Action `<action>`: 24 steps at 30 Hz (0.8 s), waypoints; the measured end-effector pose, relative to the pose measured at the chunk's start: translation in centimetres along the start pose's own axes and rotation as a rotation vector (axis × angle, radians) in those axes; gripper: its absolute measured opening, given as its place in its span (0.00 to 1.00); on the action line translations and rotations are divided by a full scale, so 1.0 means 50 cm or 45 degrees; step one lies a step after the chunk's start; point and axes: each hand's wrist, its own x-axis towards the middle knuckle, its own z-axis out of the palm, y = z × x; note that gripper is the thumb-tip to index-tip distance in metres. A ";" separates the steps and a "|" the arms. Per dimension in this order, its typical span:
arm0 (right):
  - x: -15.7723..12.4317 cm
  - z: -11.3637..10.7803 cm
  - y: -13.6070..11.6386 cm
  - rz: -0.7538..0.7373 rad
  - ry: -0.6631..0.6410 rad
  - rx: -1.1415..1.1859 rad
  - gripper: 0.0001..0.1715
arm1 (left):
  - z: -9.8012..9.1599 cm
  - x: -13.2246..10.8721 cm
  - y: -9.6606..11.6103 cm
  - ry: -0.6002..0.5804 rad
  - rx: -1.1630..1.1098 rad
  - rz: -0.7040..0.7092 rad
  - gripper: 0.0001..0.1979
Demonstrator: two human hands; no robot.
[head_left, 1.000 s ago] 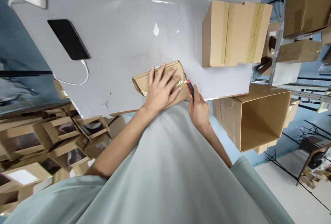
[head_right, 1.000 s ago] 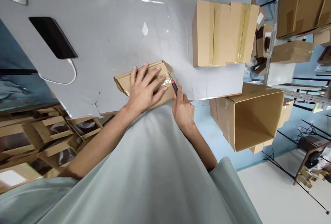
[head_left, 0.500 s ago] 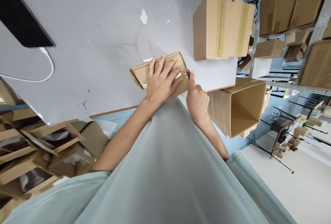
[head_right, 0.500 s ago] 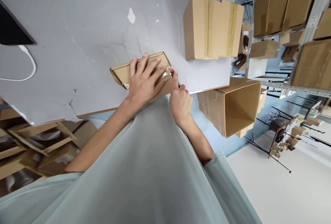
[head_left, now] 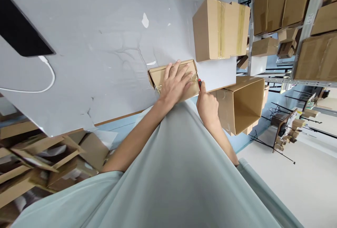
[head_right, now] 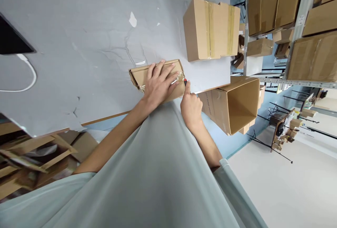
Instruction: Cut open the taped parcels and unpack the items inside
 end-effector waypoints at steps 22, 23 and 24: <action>-0.030 0.107 0.058 0.077 -0.075 0.046 0.46 | 0.005 -0.013 0.028 0.071 -0.011 -0.010 0.24; -0.029 0.108 0.065 0.062 -0.066 0.051 0.45 | 0.004 -0.016 0.027 0.072 -0.003 -0.005 0.24; -0.030 0.106 0.070 0.044 -0.060 0.053 0.44 | 0.003 -0.019 0.024 0.070 0.006 -0.002 0.24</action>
